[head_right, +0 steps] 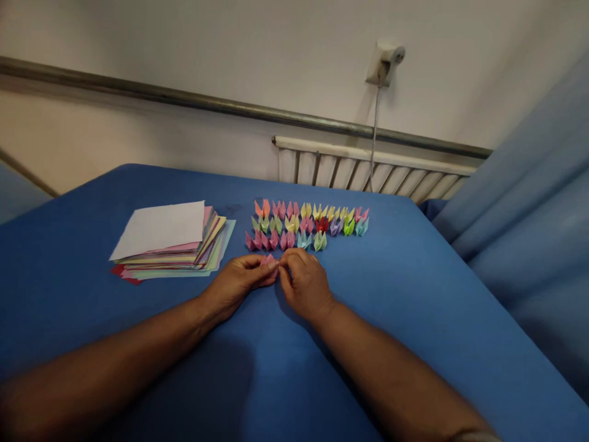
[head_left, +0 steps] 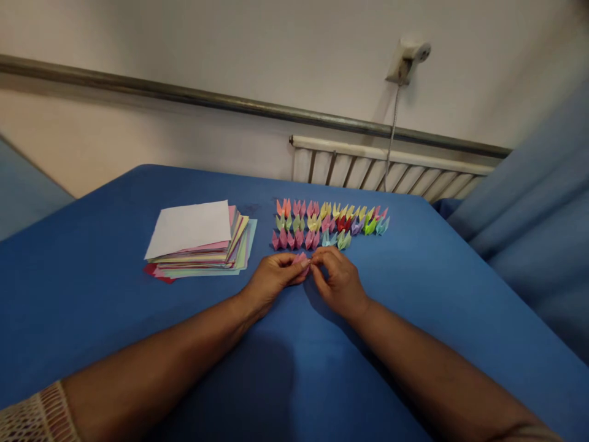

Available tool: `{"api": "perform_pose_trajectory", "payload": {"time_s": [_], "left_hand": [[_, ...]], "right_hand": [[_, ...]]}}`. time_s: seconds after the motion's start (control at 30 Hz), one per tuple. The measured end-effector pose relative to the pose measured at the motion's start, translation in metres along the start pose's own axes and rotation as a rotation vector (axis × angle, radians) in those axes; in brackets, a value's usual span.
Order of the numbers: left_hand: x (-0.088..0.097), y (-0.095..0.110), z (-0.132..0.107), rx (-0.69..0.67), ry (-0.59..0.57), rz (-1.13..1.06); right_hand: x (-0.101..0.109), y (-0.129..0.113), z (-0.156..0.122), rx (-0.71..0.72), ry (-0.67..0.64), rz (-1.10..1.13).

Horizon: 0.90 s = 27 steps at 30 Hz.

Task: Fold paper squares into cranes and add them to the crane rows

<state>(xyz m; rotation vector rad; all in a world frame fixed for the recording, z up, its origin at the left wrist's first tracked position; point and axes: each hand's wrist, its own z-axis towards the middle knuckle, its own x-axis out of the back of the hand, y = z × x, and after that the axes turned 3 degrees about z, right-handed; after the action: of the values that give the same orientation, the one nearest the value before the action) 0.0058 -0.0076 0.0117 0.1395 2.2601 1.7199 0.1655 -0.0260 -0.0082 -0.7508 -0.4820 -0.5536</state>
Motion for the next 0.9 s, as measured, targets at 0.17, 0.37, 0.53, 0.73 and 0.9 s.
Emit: {"api": "perform_pose_trajectory", "payload": {"time_s": [0.17,0.37,0.53,0.73,0.9], "left_hand": [[0.001,-0.003,0.002,-0.014,0.002,0.007],[0.002,-0.004,0.004,-0.018,0.019,0.025],[0.001,-0.002,0.003,-0.008,0.026,-0.004],[0.001,-0.001,0.002,0.006,0.01,-0.096],[-0.001,0.002,-0.001,0.043,-0.038,-0.186]], "right_hand": [[0.0,-0.002,-0.001,-0.011,-0.005,0.025],[-0.004,-0.002,-0.001,-0.095,0.026,0.122],[-0.008,0.0,-0.001,-0.165,0.039,0.206],[-0.013,0.001,-0.003,-0.218,0.032,0.281],[-0.015,-0.001,-0.003,-0.24,0.065,0.326]]}}
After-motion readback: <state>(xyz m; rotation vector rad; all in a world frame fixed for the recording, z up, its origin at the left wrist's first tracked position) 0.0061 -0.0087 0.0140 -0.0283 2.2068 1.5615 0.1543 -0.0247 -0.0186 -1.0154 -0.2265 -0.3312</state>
